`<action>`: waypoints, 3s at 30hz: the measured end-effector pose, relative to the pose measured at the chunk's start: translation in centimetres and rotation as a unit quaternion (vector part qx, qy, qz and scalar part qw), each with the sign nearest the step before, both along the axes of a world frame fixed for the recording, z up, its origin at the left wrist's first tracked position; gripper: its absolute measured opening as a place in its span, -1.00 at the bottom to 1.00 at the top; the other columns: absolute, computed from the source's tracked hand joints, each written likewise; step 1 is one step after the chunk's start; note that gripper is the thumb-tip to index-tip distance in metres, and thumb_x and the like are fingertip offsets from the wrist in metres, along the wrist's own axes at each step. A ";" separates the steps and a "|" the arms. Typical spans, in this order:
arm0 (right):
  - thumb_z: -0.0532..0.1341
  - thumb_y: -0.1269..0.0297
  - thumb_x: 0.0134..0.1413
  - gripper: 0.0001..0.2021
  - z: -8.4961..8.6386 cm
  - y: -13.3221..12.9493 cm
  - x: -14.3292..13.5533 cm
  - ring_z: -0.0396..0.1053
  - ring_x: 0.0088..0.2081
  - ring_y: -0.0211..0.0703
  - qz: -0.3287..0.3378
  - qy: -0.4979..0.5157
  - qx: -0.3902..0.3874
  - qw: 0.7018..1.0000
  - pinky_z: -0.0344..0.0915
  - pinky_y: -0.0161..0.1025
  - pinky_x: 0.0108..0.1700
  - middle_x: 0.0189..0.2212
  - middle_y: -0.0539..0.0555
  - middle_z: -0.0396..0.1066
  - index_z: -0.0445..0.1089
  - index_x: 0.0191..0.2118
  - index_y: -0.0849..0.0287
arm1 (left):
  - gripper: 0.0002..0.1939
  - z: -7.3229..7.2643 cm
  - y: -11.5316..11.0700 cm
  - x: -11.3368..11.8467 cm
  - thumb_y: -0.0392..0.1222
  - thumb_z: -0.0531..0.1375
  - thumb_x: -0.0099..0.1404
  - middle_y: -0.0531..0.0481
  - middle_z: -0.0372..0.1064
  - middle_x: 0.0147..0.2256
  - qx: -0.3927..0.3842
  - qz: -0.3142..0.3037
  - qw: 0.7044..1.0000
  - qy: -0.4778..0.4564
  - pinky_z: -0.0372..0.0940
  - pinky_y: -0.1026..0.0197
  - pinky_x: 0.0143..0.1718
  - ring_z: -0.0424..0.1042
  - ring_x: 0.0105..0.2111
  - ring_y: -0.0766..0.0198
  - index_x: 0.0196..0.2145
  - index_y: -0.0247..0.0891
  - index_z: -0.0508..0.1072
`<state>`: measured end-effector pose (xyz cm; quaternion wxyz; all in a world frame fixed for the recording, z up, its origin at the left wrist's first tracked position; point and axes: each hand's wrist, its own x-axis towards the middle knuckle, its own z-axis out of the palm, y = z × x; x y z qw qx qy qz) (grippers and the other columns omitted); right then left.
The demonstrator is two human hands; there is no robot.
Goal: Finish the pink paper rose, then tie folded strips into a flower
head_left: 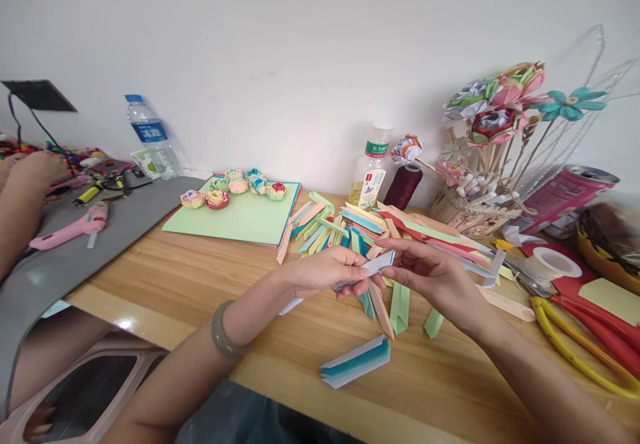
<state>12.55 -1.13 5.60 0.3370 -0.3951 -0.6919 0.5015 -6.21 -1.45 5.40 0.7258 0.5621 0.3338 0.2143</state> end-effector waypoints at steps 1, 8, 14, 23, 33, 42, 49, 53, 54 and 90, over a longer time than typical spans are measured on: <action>0.25 0.18 -0.10 -0.64 0.0 0.0 0.1 0.37 -0.33 -0.19 0.012 0.000 0.002 1.000 0.34 -0.22 -0.27 -0.36 0.03 0.43 0.34 -0.12 0.11 | -0.79 0.0 0.0 0.0 -0.12 0.10 0.13 0.08 0.15 -0.60 -0.021 -0.011 1.000 -0.015 -0.04 0.34 -0.62 0.07 -0.63 0.46 -0.50 -0.34 0.34; 0.23 0.17 -0.08 -0.79 0.0 -0.1 0.3 0.36 -0.41 -0.18 0.036 -0.020 0.080 0.996 0.32 -0.26 -0.39 -0.44 0.06 0.42 0.42 -0.32 0.18 | -0.71 0.4 -0.6 0.1 -0.02 0.07 0.18 0.14 0.05 -0.65 -0.048 -0.063 0.996 -0.037 -0.13 0.32 -0.64 -0.04 -0.68 0.50 -0.48 -0.34 0.29; 0.22 0.19 -0.06 -0.83 -1.0 0.3 0.2 0.35 -0.39 -0.19 0.044 -0.032 0.085 0.995 0.30 -0.26 -0.35 -0.44 0.06 0.41 0.40 -0.35 0.17 | -0.68 0.1 -0.6 0.1 0.01 -0.02 0.23 0.18 -0.08 -0.65 -0.022 -0.064 0.998 0.004 -0.18 0.34 -0.66 -0.13 -0.68 0.50 -0.45 -0.32 0.27; 0.11 0.29 0.08 -0.88 -1.4 -0.5 -0.9 0.31 -0.34 -0.21 0.092 -0.142 0.205 0.964 0.26 -0.26 -0.29 -0.39 0.06 0.36 0.37 -0.33 0.16 | -0.78 2.1 -0.6 -3.3 -0.14 -0.02 0.25 0.18 -0.09 -0.66 0.079 0.159 0.984 0.030 -0.22 0.36 -0.67 -0.14 -0.69 0.51 -0.43 -0.33 0.29; 0.11 0.44 0.06 -0.81 -2.0 0.5 -8.1 0.25 -0.19 -0.12 0.290 -0.328 0.393 0.808 0.19 -0.23 -0.22 -0.22 0.11 0.32 0.35 -0.19 0.17 | -0.79 -0.3 -3.0 -8.2 -0.14 0.10 0.18 0.16 -0.04 -0.63 -0.035 0.325 0.944 -0.047 -0.19 0.40 -0.68 -0.13 -0.68 0.53 -0.32 -0.35 0.36; 0.02 0.47 0.11 -0.80 -3.0 1.0 -9.9 0.27 -0.34 -0.19 0.261 -0.364 0.427 0.785 0.06 -0.31 -0.43 -0.42 0.06 0.35 0.37 -0.41 0.19 | -0.79 -1.2 -3.7 -10.4 -0.18 0.13 0.17 0.12 0.07 -0.62 -0.062 0.361 0.926 -0.097 0.04 0.41 -0.60 0.07 -0.63 0.50 -0.28 -0.37 0.42; 0.10 0.22 0.06 -0.81 -1.3 2.5 -6.0 0.27 -0.45 -0.26 0.072 -0.121 0.141 0.980 0.16 -0.33 -0.42 -0.50 0.00 0.32 0.35 -0.46 0.19 | -0.88 -1.3 -1.6 -7.4 -0.29 0.10 0.19 -0.04 0.34 -0.37 -0.045 0.467 0.855 -0.220 0.26 0.29 -0.29 0.35 -0.34 0.34 -0.37 -0.34 0.42; 0.18 0.10 -0.07 -0.76 -0.7 2.3 -4.6 0.25 -0.54 -0.29 0.002 0.051 -0.068 0.996 0.20 -0.33 -0.46 -0.57 -0.05 0.29 0.30 -0.47 0.20 | -0.85 -0.8 0.1 -3.2 -0.33 0.05 0.21 -0.09 0.37 -0.26 -0.063 0.426 0.852 -0.299 0.25 0.25 -0.18 0.36 -0.23 0.29 -0.36 -0.34 0.42; 0.20 0.09 -0.09 -0.75 -0.6 2.1 -4.4 0.26 -0.52 -0.29 -0.008 0.082 -0.095 0.992 0.22 -0.32 -0.45 -0.56 -0.04 0.30 0.30 -0.46 0.20 | -0.86 -0.7 0.4 -2.1 -0.33 0.06 0.21 -0.09 0.38 -0.25 -0.069 0.412 0.854 -0.309 0.25 0.26 -0.19 0.36 -0.24 0.30 -0.34 -0.34 0.42; 0.19 0.19 -0.05 -0.78 -0.8 2.5 -2.4 0.36 -0.42 -0.18 -0.206 0.036 0.112 0.972 0.32 -0.21 -0.39 -0.38 0.07 0.43 0.39 -0.26 0.18 | -0.91 0.5 2.4 6.6 -0.26 0.05 0.19 0.00 0.34 -0.38 -0.017 0.445 0.830 -0.336 0.17 0.31 -0.33 0.32 -0.39 0.37 -0.37 -0.30 0.34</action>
